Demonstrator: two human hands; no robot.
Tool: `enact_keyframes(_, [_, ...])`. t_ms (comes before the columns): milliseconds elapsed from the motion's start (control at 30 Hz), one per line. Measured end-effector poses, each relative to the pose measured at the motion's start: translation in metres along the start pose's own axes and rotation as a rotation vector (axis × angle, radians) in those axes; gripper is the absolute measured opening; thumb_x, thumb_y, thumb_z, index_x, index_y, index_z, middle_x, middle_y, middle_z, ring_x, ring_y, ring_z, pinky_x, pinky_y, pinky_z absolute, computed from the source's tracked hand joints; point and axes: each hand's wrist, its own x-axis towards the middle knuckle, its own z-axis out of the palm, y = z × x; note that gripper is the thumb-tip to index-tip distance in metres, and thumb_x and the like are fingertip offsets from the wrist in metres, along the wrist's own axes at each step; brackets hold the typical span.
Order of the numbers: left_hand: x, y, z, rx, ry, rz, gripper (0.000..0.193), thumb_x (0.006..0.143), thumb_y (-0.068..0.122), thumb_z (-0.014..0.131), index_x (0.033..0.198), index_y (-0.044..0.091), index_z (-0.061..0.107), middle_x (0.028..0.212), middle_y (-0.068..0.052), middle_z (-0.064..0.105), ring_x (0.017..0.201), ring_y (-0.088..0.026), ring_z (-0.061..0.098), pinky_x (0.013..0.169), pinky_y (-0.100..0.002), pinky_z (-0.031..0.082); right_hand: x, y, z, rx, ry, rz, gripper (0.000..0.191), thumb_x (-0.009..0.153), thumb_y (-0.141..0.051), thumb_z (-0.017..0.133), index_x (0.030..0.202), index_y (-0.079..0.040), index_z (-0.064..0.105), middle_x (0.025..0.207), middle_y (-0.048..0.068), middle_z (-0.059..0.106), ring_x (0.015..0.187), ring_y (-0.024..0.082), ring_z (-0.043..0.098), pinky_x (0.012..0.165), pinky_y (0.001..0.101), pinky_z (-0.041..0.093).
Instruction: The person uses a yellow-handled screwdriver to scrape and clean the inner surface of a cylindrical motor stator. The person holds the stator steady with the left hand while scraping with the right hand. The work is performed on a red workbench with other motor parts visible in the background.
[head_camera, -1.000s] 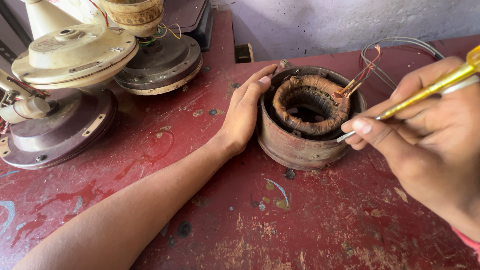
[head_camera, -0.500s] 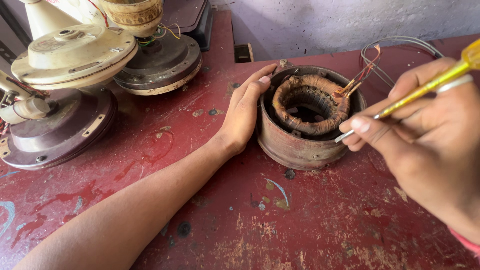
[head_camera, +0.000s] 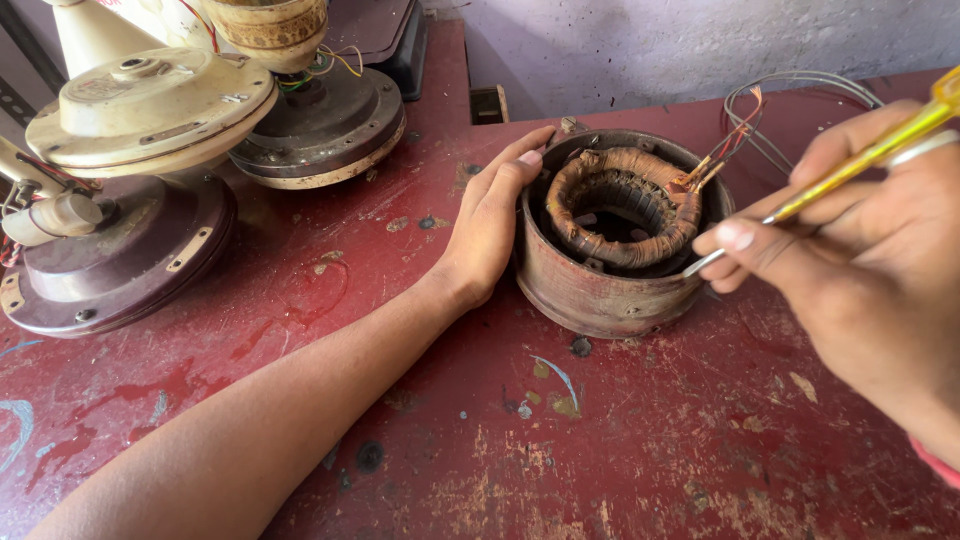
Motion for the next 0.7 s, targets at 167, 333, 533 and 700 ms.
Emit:
enact_keyframes(167, [0.000, 0.001, 0.000, -0.015, -0.012, 0.020, 0.058, 0.101, 0.032, 0.044, 0.147, -0.002, 0.051, 0.147, -0.019, 0.060, 0.137, -0.026, 0.053, 0.118, -0.035, 0.035, 0.004, -0.010, 0.002, 0.046, 0.005, 0.017, 0.027, 0.092, 0.011, 0.064, 0.105, 0.005, 0.041, 0.081, 0.025, 0.071, 0.071, 0.025, 0.077, 0.067, 0.0346, 0.066])
enact_keyframes(333, [-0.001, 0.001, 0.000, 0.016, -0.006, -0.003, 0.058, 0.101, 0.033, 0.043, 0.148, 0.000, 0.050, 0.147, -0.019, 0.059, 0.138, -0.025, 0.053, 0.117, -0.035, 0.035, 0.004, -0.012, 0.005, 0.118, 0.035, 0.004, 0.032, 0.095, 0.011, 0.064, 0.112, 0.005, 0.039, 0.086, 0.027, 0.068, 0.076, 0.027, 0.075, 0.068, 0.0351, 0.066])
enact_keyframes(533, [0.000, 0.000, -0.001, 0.004, -0.009, 0.009, 0.059, 0.101, 0.033, 0.044, 0.148, -0.001, 0.050, 0.147, -0.019, 0.059, 0.138, -0.026, 0.052, 0.118, -0.035, 0.034, -0.001, 0.024, -0.007, 0.177, -0.027, -0.008, 0.029, 0.094, 0.007, 0.064, 0.109, 0.004, 0.039, 0.085, 0.022, 0.070, 0.076, 0.025, 0.076, 0.068, 0.0330, 0.066])
enact_keyframes(700, [0.000, -0.002, -0.001, -0.014, -0.027, 0.019, 0.060, 0.103, 0.035, 0.044, 0.149, -0.001, 0.049, 0.149, -0.019, 0.057, 0.140, -0.026, 0.051, 0.119, -0.035, 0.033, 0.013, 0.056, -0.029, 0.220, -0.215, 0.058, 0.016, 0.092, 0.008, 0.068, 0.103, 0.008, 0.057, 0.084, 0.026, 0.071, 0.076, 0.030, 0.078, 0.066, 0.0376, 0.067])
